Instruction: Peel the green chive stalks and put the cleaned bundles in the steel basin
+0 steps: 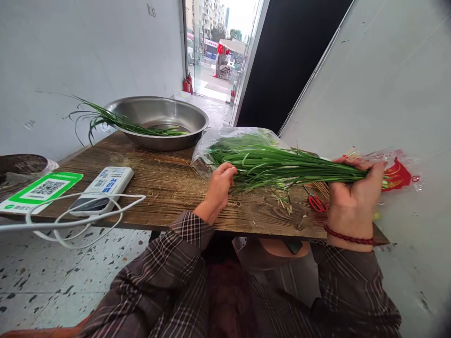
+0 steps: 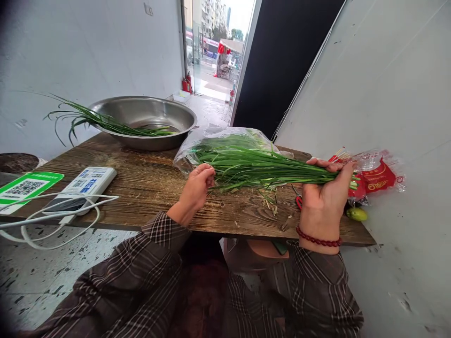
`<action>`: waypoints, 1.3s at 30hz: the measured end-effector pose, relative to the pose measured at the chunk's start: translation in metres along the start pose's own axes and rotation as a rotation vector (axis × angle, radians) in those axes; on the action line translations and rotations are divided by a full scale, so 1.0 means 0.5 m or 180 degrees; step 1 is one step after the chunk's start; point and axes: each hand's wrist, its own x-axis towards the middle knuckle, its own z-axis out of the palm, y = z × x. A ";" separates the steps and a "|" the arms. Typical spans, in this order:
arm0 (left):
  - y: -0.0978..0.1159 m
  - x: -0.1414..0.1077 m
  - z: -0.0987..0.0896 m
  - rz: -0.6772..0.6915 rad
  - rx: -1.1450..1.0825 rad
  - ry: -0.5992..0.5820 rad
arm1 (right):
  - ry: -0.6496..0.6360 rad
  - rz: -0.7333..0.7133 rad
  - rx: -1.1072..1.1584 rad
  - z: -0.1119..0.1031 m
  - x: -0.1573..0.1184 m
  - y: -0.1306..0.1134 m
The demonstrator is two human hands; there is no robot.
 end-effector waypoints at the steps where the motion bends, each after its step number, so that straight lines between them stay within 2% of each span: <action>1: -0.006 0.004 -0.007 -0.0196 -0.0197 0.0085 | -0.0020 -0.0047 -0.0013 0.000 0.000 -0.002; 2: -0.011 0.008 -0.015 -0.0314 -0.0273 0.0136 | -0.0044 -0.0086 -0.0017 0.001 0.000 -0.003; 4: -0.019 0.012 -0.032 -0.0289 -0.0033 0.0066 | -0.0094 -0.0158 -0.0051 0.000 0.000 -0.007; 8: -0.019 0.007 -0.051 0.0079 0.0798 -0.0597 | -0.0138 -0.0311 -0.0280 -0.002 0.002 -0.006; 10: -0.017 0.002 -0.048 0.0240 0.0952 -0.0751 | -0.0131 -0.0278 -0.0251 -0.003 0.003 -0.003; 14: -0.014 -0.002 -0.026 0.0414 0.0985 -0.0641 | -0.0048 -0.0093 -0.0069 -0.004 0.003 0.004; 21: -0.009 -0.002 0.005 0.0324 0.0758 -0.0498 | -0.0120 -0.0004 -0.0008 0.002 -0.003 0.011; 26: -0.022 0.002 0.003 -0.0243 0.0013 -0.0195 | -0.0164 -0.0139 -0.0132 0.008 -0.010 0.013; 28: -0.028 0.002 -0.007 -0.0337 -0.0111 -0.0037 | -0.0120 -0.0189 -0.0139 0.008 -0.010 0.010; 30: -0.028 -0.002 -0.017 -0.0179 0.0118 -0.0073 | -0.0076 -0.0154 -0.0099 0.007 -0.007 0.006; 34: -0.015 -0.010 -0.020 0.0303 0.0854 -0.0422 | -0.0017 -0.0118 -0.0061 0.007 -0.001 0.006; 39: 0.004 -0.004 0.011 0.0378 0.0774 -0.0474 | -0.0090 -0.0181 -0.0175 0.014 -0.007 0.019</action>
